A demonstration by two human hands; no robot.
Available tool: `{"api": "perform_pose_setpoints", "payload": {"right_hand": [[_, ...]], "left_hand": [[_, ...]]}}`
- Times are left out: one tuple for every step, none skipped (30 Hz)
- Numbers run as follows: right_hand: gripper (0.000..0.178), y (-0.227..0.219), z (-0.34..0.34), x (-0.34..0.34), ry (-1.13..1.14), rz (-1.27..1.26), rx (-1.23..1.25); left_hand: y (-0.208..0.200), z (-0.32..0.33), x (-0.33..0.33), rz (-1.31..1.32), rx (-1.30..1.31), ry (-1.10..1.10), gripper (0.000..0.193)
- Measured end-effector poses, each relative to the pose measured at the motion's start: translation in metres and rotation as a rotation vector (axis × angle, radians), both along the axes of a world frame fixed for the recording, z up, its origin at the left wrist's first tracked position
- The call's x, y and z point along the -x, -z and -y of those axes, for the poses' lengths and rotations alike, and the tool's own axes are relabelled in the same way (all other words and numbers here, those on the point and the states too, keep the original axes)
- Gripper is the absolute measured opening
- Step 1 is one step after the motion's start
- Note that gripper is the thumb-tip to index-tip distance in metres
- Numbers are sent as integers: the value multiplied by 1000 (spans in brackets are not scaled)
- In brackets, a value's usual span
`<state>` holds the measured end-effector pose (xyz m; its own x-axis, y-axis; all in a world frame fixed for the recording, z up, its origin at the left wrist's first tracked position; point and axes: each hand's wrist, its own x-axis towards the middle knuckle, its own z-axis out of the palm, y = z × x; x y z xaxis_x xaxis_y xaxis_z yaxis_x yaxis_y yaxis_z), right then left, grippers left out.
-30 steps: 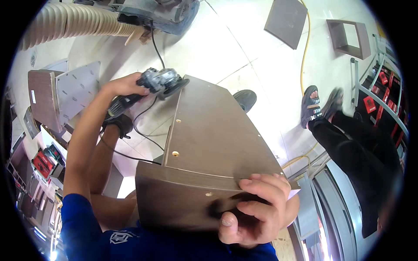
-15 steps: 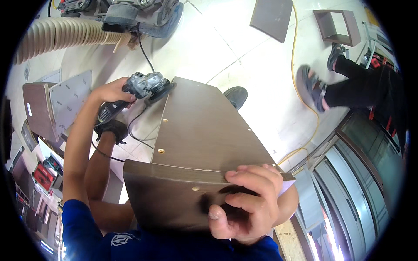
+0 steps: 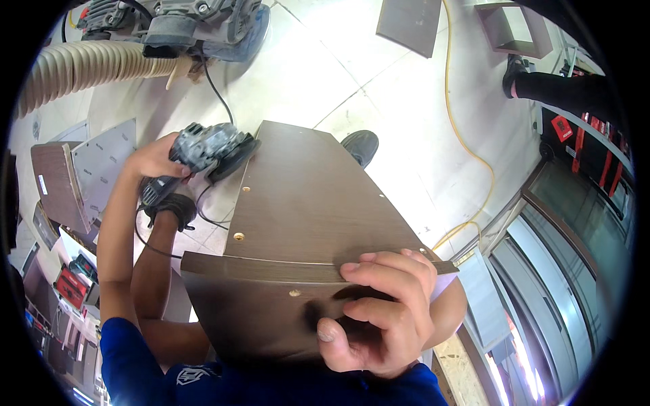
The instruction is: The person sits on the floor and uses an angle grinder with a sanding disc to smooth the edges and surfaces of a small wooden box. They rotate the box to access different sides and continue sanding until the clip ends.
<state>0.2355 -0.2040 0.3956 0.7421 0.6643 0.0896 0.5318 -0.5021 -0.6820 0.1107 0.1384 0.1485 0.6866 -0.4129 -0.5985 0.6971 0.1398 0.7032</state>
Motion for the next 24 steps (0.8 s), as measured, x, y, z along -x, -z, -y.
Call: {"api": "perform_pose_setpoints", "payload": {"right_hand": [[33,0,1,0,2,1,-4],[33,0,1,0,6,3,-7],[32,1,2,0,9,2,-13],[32,1,0,-2,2,-10,-12],[32,-1,-1,-2,-3,-22,-9],[32,0,0,-3,-7,-33,-11],[32,-1,0,-3,-5,-32,-8],[32,-1,0,-2,2,-32,-7],[33,-3,-1,-2,9,-35,2],[32,-4,-2,-1,25,-32,6],[32,-5,-3,0,39,-28,8],[32,-9,-3,0,49,-25,21],[31,-10,-3,-1,21,-47,35],[30,-10,-4,-3,-11,-69,46],[29,-8,0,-3,-25,-79,53],[29,-9,-2,-3,-8,-78,66],[28,-9,-5,0,6,-75,76],[28,-9,-7,3,23,-72,84],[30,-6,-7,4,19,-13,81],[31,-3,-5,5,3,-26,93],[32,-1,-2,2,-10,-39,100],[33,-5,2,-3,-22,-36,103],[34,-14,4,-15,0,-126,110],[35,-22,9,-33,29,-215,121]], "left_hand": [[-6,1,0,-4,-21,-11,20],[-10,2,-2,-8,-41,-21,20],[-12,1,-4,-14,-64,-31,20],[-4,-1,-3,-46,-70,-10,20],[16,-3,-2,-78,-75,12,20],[39,-4,-1,-110,-84,35,20],[62,-4,-1,-141,-91,61,21],[82,-2,-1,-196,-123,27,21],[99,-1,-2,-220,-126,31,23],[108,0,-4,-241,-134,39,25],[114,-2,-3,-256,-160,30,26],[116,0,-1,-271,-176,18,27],[116,-1,2,-286,-193,3,28],[112,-6,10,-258,-164,-22,28],[102,-9,10,-218,-140,-31,27],[88,-14,19,-185,-117,-56,26],[77,-18,29,-172,-100,-111,29],[55,-25,34,-150,-24,-120,29],[34,-31,43,-116,-37,-138,30],[11,-35,56,-82,-50,-157,30],[-21,-34,67,-78,-38,-231,31],[-57,-31,77,-56,-29,-304,33],[-88,-30,92,-38,-51,-344,32],[-125,-21,102,-24,-89,-440,35]]}}
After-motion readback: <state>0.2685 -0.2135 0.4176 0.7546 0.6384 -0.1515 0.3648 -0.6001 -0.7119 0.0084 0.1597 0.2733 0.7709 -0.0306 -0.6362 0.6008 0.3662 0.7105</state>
